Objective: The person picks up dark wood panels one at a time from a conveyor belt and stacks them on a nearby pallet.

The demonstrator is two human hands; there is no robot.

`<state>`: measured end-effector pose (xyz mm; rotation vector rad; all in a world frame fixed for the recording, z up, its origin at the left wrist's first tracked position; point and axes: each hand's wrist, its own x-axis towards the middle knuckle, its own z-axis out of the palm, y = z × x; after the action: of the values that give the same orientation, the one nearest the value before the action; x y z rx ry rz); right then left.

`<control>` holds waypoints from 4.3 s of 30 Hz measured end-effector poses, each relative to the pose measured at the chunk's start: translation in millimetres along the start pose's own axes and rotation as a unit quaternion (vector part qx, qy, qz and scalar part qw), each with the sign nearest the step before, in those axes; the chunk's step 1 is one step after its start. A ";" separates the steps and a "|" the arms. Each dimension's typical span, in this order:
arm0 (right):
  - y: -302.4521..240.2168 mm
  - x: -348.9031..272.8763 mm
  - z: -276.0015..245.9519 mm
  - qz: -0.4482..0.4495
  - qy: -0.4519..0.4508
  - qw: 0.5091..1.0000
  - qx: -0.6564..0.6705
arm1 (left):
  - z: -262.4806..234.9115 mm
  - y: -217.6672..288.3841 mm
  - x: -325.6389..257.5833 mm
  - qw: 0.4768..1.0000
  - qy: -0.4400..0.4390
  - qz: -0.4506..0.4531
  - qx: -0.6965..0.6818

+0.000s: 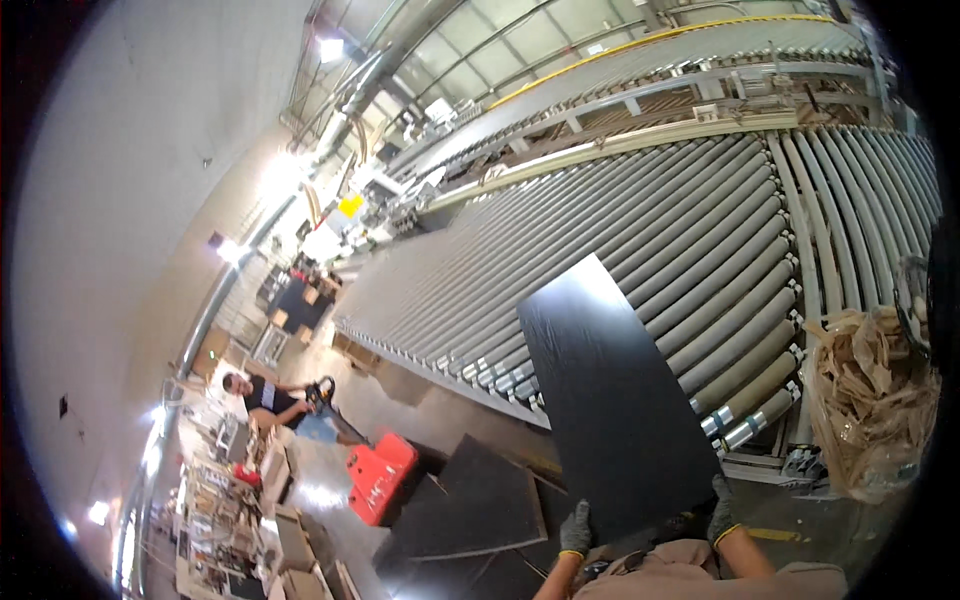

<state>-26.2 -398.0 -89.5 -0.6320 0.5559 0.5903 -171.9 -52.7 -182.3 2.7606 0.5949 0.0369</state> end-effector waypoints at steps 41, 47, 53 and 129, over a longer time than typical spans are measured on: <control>89.0 72.1 6.5 0.145 -0.072 0.948 -0.272 | 62.1 -130.9 -331.2 0.889 -0.326 -0.317 -0.058; 129.5 72.0 30.4 0.177 -0.127 0.880 -0.421 | 98.4 -147.3 -365.0 0.890 -0.107 -0.410 -0.167; 181.1 40.9 73.8 0.193 -0.226 0.802 -0.519 | 94.3 -159.6 -351.9 0.906 -0.105 -0.364 -0.188; 546.3 237.4 149.7 -0.016 -0.063 0.262 -0.963 | 157.6 -265.2 -195.0 0.363 0.218 -0.818 -0.388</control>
<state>-172.8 141.2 -344.2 -2.9173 -0.8457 1.0816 -441.1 50.0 -406.3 0.2949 2.2664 0.4212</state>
